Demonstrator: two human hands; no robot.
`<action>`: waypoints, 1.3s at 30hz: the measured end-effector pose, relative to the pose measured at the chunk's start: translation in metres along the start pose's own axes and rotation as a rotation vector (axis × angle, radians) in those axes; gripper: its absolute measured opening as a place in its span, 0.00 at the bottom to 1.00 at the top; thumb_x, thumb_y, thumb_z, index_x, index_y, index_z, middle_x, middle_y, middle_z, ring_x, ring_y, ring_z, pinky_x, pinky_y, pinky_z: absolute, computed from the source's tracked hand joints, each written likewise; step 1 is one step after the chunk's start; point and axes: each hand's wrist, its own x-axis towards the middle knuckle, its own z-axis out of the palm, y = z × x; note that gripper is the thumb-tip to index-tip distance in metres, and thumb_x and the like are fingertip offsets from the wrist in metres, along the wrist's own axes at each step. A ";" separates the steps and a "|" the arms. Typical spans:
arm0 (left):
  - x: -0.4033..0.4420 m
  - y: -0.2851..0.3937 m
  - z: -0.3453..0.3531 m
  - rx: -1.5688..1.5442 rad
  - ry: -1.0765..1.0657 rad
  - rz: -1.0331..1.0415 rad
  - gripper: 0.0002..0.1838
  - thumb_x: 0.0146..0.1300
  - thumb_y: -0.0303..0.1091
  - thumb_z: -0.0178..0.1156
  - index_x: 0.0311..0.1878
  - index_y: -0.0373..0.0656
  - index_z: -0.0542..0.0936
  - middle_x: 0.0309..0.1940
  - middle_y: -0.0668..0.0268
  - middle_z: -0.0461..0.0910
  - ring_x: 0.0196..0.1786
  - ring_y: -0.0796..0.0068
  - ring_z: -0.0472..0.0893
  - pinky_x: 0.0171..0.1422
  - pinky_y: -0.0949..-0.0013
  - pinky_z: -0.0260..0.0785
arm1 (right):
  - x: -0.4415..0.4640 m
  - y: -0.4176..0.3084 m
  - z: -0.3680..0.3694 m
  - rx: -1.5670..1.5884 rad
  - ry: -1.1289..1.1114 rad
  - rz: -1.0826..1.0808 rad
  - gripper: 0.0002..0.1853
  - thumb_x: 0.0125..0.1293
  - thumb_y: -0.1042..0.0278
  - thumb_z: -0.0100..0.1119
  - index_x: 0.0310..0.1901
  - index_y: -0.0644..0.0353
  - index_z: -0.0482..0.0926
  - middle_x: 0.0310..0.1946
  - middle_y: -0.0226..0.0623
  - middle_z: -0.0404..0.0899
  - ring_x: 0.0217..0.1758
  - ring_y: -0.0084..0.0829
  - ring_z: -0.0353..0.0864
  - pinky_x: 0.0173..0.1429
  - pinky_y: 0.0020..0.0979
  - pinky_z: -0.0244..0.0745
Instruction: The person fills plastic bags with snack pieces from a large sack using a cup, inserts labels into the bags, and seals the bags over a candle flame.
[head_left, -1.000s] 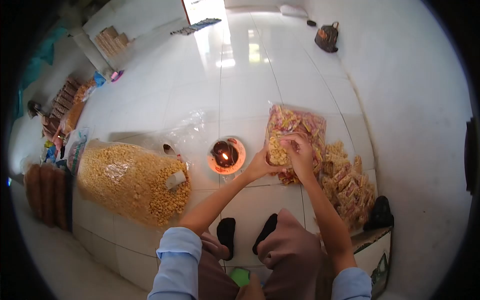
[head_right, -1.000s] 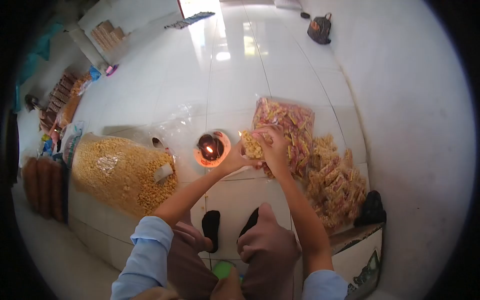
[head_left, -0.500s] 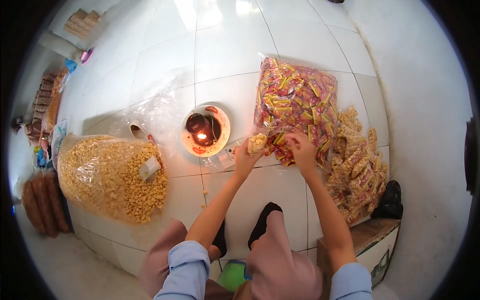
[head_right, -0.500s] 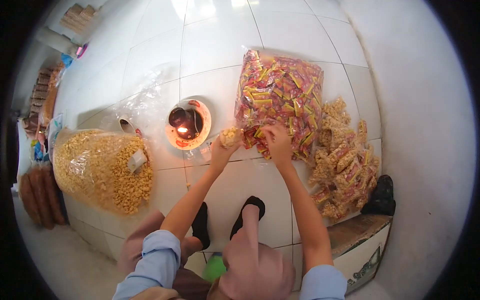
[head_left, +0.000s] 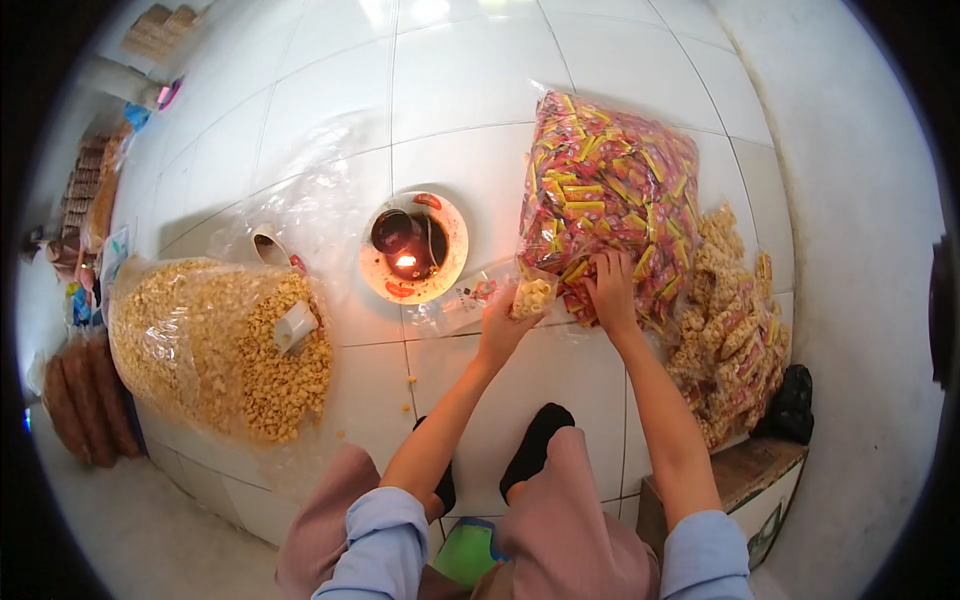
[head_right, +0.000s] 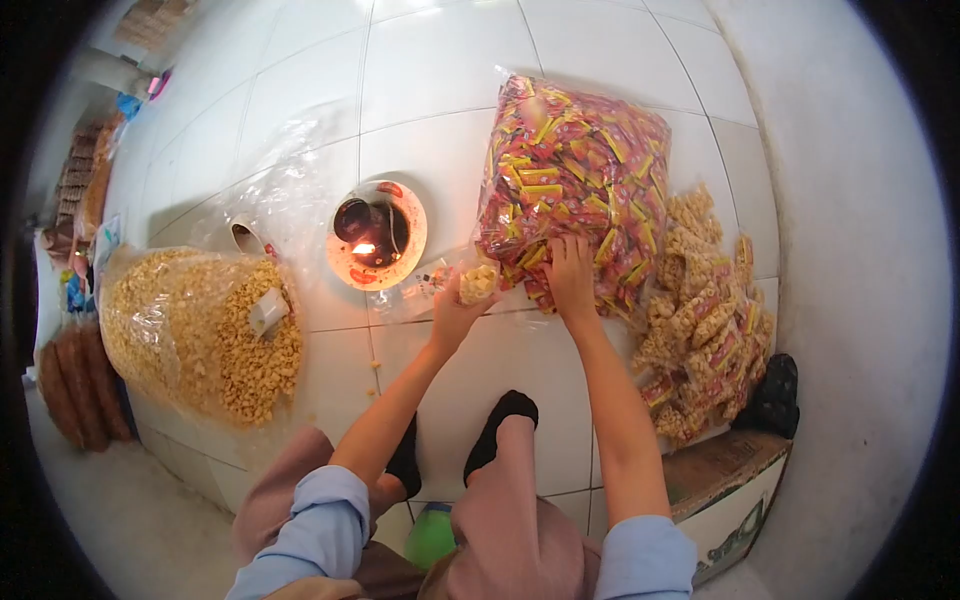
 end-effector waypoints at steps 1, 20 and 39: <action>0.000 0.000 -0.002 0.002 0.005 0.006 0.18 0.47 0.29 0.67 0.42 0.35 0.74 0.31 0.67 0.78 0.32 0.83 0.76 0.36 0.77 0.70 | 0.000 0.001 0.001 0.002 0.004 -0.007 0.18 0.44 0.75 0.64 0.39 0.63 0.69 0.38 0.41 0.67 0.48 0.42 0.64 0.51 0.39 0.62; -0.015 0.214 -0.049 0.153 0.016 0.436 0.18 0.48 0.36 0.67 0.40 0.36 0.76 0.28 0.61 0.80 0.29 0.81 0.77 0.36 0.74 0.69 | 0.076 -0.218 -0.332 0.580 0.203 -0.277 0.07 0.57 0.77 0.53 0.39 0.61 0.75 0.30 0.39 0.71 0.31 0.34 0.72 0.36 0.28 0.68; -0.117 0.315 -0.145 0.311 0.006 0.504 0.21 0.47 0.34 0.68 0.44 0.38 0.75 0.32 0.64 0.81 0.37 0.78 0.80 0.42 0.74 0.71 | 0.049 -0.383 -0.353 0.142 -0.069 -0.882 0.04 0.49 0.78 0.56 0.29 0.65 0.76 0.27 0.36 0.74 0.38 0.34 0.72 0.40 0.31 0.71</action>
